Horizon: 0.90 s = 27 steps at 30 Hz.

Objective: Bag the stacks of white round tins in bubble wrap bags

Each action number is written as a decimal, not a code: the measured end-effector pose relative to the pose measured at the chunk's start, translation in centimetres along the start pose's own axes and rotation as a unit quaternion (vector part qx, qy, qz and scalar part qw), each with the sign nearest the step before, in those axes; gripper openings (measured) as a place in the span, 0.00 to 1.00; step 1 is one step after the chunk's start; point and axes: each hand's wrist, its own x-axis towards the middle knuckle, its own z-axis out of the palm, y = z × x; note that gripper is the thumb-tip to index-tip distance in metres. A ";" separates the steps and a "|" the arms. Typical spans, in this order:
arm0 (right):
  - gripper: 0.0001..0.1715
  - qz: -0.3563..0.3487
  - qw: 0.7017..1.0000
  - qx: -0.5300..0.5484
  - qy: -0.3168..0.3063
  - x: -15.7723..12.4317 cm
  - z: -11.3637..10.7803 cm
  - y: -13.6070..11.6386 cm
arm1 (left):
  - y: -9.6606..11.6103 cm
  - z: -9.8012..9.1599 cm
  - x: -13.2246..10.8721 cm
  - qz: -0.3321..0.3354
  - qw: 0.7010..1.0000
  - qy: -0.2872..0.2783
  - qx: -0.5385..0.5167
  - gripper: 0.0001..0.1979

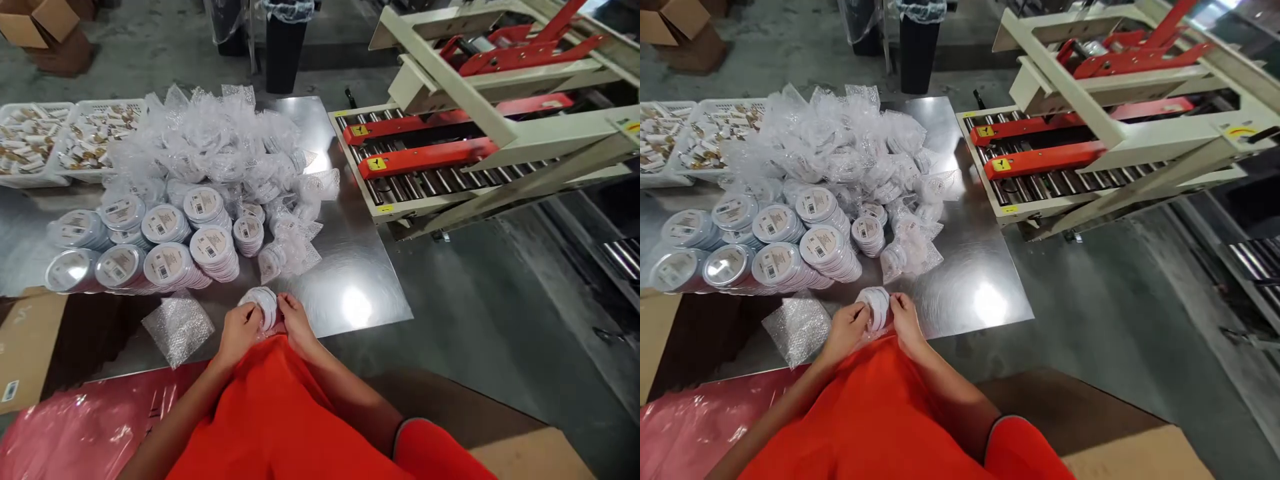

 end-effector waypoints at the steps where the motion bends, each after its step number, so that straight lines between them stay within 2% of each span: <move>1: 0.16 0.043 0.999 0.027 -0.013 0.2 -0.1 0.1 | -0.3 -0.3 -0.1 0.001 1.000 0.008 -0.020 0.17; 4: 0.16 0.137 0.985 0.089 -0.056 0.4 -0.3 0.2 | -1.2 -0.9 -0.8 0.002 0.996 0.029 -0.089 0.16; 8: 0.16 0.137 0.982 0.067 -0.109 0.4 -0.6 0.2 | -2.5 -1.4 -1.8 -0.019 0.989 0.013 -0.144 0.17; 10: 0.12 0.098 0.986 0.019 -0.133 0.6 -0.7 0.3 | -3.3 -1.5 -2.0 -0.034 0.989 0.014 -0.144 0.17; 12: 0.08 0.026 0.992 -0.023 -0.124 1.0 -0.7 0.3 | -4.1 -1.7 -2.1 -0.045 0.993 0.022 -0.106 0.16; 15: 0.08 -0.086 0.991 -0.068 -0.083 1.5 -0.6 0.0 | -5.1 -1.9 -2.1 -0.052 0.998 0.040 -0.019 0.16; 18: 0.08 -0.161 0.977 -0.119 -0.078 1.7 -0.3 -0.5 | -5.5 -1.7 -2.4 -0.045 0.997 0.057 0.021 0.16; 22: 0.07 -0.190 0.960 -0.185 -0.090 2.0 -0.1 -0.3 | -5.7 -1.6 -3.0 -0.049 0.996 0.069 -0.005 0.16; 25: 0.05 -0.201 0.955 -0.201 -0.089 2.8 -0.2 1.0 | -6.2 -1.9 -2.8 -0.017 0.992 0.123 -0.023 0.15; 27: 0.03 -0.194 0.956 -0.198 -0.098 3.5 -0.3 2.0 | -6.8 -2.0 -2.2 0.000 0.991 0.123 -0.049 0.14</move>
